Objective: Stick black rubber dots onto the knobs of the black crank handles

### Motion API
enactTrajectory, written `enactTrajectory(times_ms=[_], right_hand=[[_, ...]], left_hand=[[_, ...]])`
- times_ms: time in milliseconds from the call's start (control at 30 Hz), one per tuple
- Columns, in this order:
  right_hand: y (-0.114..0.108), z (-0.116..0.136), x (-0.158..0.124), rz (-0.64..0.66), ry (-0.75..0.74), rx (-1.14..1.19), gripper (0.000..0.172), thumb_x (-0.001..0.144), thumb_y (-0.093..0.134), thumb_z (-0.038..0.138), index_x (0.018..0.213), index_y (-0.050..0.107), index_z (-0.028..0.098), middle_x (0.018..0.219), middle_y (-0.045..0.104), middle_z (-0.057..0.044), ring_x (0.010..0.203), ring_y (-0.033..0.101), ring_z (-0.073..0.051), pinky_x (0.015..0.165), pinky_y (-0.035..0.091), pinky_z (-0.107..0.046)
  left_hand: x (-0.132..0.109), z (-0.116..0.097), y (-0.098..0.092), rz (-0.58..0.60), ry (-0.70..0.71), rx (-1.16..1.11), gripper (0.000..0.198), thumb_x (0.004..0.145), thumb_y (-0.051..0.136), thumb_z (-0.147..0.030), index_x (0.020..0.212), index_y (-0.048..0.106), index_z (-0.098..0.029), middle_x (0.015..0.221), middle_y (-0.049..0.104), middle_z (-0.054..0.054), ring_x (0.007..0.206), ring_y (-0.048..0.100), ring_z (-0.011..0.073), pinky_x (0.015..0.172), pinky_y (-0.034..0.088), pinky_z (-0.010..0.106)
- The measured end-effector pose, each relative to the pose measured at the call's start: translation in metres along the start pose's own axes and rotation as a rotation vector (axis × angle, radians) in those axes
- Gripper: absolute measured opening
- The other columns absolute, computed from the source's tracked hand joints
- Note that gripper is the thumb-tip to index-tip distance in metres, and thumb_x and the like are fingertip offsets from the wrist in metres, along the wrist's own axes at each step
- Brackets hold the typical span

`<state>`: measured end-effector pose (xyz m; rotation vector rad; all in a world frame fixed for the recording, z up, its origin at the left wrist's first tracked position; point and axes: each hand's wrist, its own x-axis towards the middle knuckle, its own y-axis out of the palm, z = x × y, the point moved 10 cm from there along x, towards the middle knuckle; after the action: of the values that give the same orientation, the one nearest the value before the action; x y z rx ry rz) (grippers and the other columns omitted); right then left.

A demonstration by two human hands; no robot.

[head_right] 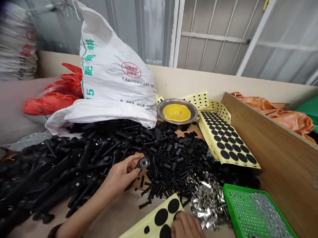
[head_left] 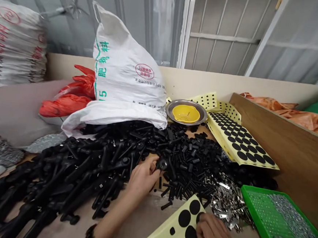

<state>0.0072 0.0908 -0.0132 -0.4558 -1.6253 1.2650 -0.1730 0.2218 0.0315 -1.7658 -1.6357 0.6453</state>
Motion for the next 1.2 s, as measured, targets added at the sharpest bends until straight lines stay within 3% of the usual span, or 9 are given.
enactTrajectory(times_ms=[133,167,233,300,500,767,900,1033,1200], right_hand=[[-0.002,0.002,0.001,0.027,0.007,0.045,0.017,0.078,0.047,0.005,0.076,0.049,0.022,0.075,0.057,-0.001,0.066,0.054,-0.017,0.064,0.038,-0.029],[-0.003,0.003,0.001,0.019,0.016,0.048,0.017,0.079,0.046,0.005,0.076,0.049,0.021,0.075,0.057,-0.001,0.067,0.053,-0.018,0.067,0.038,-0.031],[-0.005,0.006,0.0,-0.01,0.034,0.053,0.021,0.082,0.041,0.003,0.077,0.05,0.021,0.077,0.058,-0.003,0.07,0.052,-0.019,0.074,0.036,-0.035],[-0.005,0.01,-0.001,-0.023,0.032,0.077,0.024,0.083,0.037,0.001,0.076,0.051,0.02,0.078,0.058,-0.003,0.072,0.051,-0.02,0.077,0.034,-0.037],[-0.002,0.017,-0.003,0.002,-0.018,0.149,0.023,0.084,0.037,0.003,0.074,0.048,0.02,0.078,0.056,-0.002,0.071,0.048,-0.019,0.072,0.033,-0.034],[-0.016,0.024,-0.003,0.014,-0.087,0.189,0.013,0.083,0.044,0.009,0.078,0.046,0.02,0.091,0.056,-0.006,0.08,0.052,-0.019,0.07,0.041,-0.03],[-0.016,0.016,0.002,0.03,-0.022,0.17,0.013,0.085,0.04,0.008,0.082,0.046,0.019,0.086,0.055,-0.008,0.078,0.053,-0.02,0.069,0.044,-0.033],[-0.014,0.016,0.01,0.046,-0.016,0.165,0.016,0.086,0.036,0.007,0.078,0.044,0.02,0.077,0.054,-0.006,0.07,0.053,-0.02,0.062,0.044,-0.035],[-0.011,0.012,0.012,0.112,0.008,0.255,0.015,0.087,0.037,0.01,0.077,0.043,0.02,0.077,0.053,-0.005,0.07,0.054,-0.019,0.06,0.045,-0.033]], left_hand=[[-0.062,0.012,0.038,0.18,-0.12,-0.345,0.041,0.075,0.047,-0.024,0.113,0.055,-0.01,0.066,0.053,-0.002,0.053,0.055,0.0119,0.049,0.041,0.021],[-0.08,0.018,0.052,0.235,-0.217,-0.559,0.04,0.073,0.051,-0.027,0.109,0.056,-0.011,0.067,0.053,-0.002,0.05,0.053,0.0108,0.047,0.04,0.021],[-0.108,0.023,0.07,0.269,-0.296,-0.832,0.042,0.072,0.058,-0.034,0.108,0.057,-0.013,0.072,0.056,0.0,0.054,0.053,0.0112,0.052,0.043,0.022],[-0.124,0.028,0.078,0.266,-0.323,-0.926,0.045,0.071,0.064,-0.04,0.106,0.058,-0.014,0.072,0.058,0.0,0.058,0.052,0.0119,0.057,0.044,0.024],[-0.13,0.035,0.084,0.292,-0.397,-0.964,0.04,0.069,0.067,-0.041,0.1,0.062,-0.016,0.069,0.059,-0.001,0.061,0.051,0.0122,0.06,0.042,0.023],[-0.133,0.042,0.084,0.241,-0.455,-0.978,0.046,0.069,0.067,-0.033,0.109,0.058,-0.012,0.064,0.052,-0.005,0.058,0.049,0.0103,0.061,0.042,0.022],[-0.131,0.034,0.083,0.311,-0.345,-0.845,0.04,0.078,0.055,-0.029,0.113,0.057,-0.011,0.082,0.065,0.004,0.071,0.057,0.0156,0.067,0.047,0.026],[-0.126,-0.005,0.07,0.354,0.042,-0.324,0.047,0.073,0.047,-0.013,0.12,0.054,-0.013,0.101,0.067,0.012,0.09,0.063,0.0246,0.082,0.048,0.035],[-0.131,-0.054,0.092,0.675,0.297,0.225,0.049,0.064,0.05,-0.008,0.111,0.058,-0.017,0.083,0.072,0.013,0.074,0.068,0.032,0.061,0.053,0.038]])
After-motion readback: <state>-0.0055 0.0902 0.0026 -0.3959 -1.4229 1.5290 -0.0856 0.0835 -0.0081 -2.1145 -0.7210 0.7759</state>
